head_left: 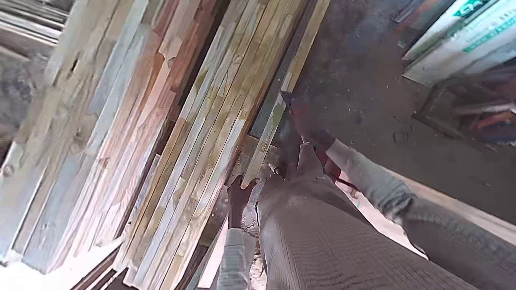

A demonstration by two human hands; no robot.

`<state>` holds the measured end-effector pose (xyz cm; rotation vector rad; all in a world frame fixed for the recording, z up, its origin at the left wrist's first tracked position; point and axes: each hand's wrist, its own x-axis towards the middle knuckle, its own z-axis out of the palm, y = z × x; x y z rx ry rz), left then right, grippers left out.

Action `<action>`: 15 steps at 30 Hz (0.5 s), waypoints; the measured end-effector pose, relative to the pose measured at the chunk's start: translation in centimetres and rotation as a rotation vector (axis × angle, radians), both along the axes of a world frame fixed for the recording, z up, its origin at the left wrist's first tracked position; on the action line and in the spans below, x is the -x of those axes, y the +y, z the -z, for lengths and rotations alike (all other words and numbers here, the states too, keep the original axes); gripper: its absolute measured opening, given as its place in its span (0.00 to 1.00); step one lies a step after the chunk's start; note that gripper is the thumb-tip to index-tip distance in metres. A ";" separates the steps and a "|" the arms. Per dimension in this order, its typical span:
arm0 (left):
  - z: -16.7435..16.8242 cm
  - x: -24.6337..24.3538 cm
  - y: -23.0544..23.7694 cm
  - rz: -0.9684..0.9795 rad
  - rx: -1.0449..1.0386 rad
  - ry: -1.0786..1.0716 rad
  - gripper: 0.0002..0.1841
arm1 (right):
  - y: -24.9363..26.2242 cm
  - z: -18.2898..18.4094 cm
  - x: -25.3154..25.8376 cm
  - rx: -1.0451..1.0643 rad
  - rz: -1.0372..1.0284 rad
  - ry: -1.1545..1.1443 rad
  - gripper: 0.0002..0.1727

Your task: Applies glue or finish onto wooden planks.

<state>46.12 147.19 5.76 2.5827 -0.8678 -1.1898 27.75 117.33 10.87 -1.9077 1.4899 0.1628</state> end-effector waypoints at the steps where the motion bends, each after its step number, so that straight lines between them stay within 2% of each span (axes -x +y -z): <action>1: 0.0 0.5 0.4 0.015 0.026 -0.034 0.34 | -0.2 -0.4 -0.5 -0.004 0.034 0.022 0.21; 3: -0.2 0.8 0.1 0.054 0.055 -0.100 0.35 | 1.9 -2.2 -1.7 -0.005 0.035 0.002 0.16; 5: -0.4 1.2 -0.1 0.062 0.042 -0.128 0.36 | 6.5 -3.4 -2.6 -0.048 -0.054 -0.009 0.11; 6: -0.4 1.3 0.1 0.060 0.035 -0.130 0.37 | 8.8 -2.8 -3.2 -0.049 -0.113 0.030 0.10; 9: -0.2 1.0 0.3 0.078 0.039 -0.133 0.37 | 13.7 -2.2 -3.9 -0.086 -0.269 0.126 0.13; 11: 0.4 0.6 0.3 0.119 0.017 -0.122 0.38 | 14.8 -3.4 -3.2 -0.149 -0.357 0.124 0.16; 13: 1.5 -0.1 0.0 0.121 -0.030 -0.059 0.38 | 14.3 -3.7 -1.8 -0.248 -0.361 0.063 0.17; 15: 2.7 -1.2 -0.6 0.015 -0.039 0.077 0.46 | 13.3 -3.8 -0.5 -0.341 -0.307 -0.036 0.17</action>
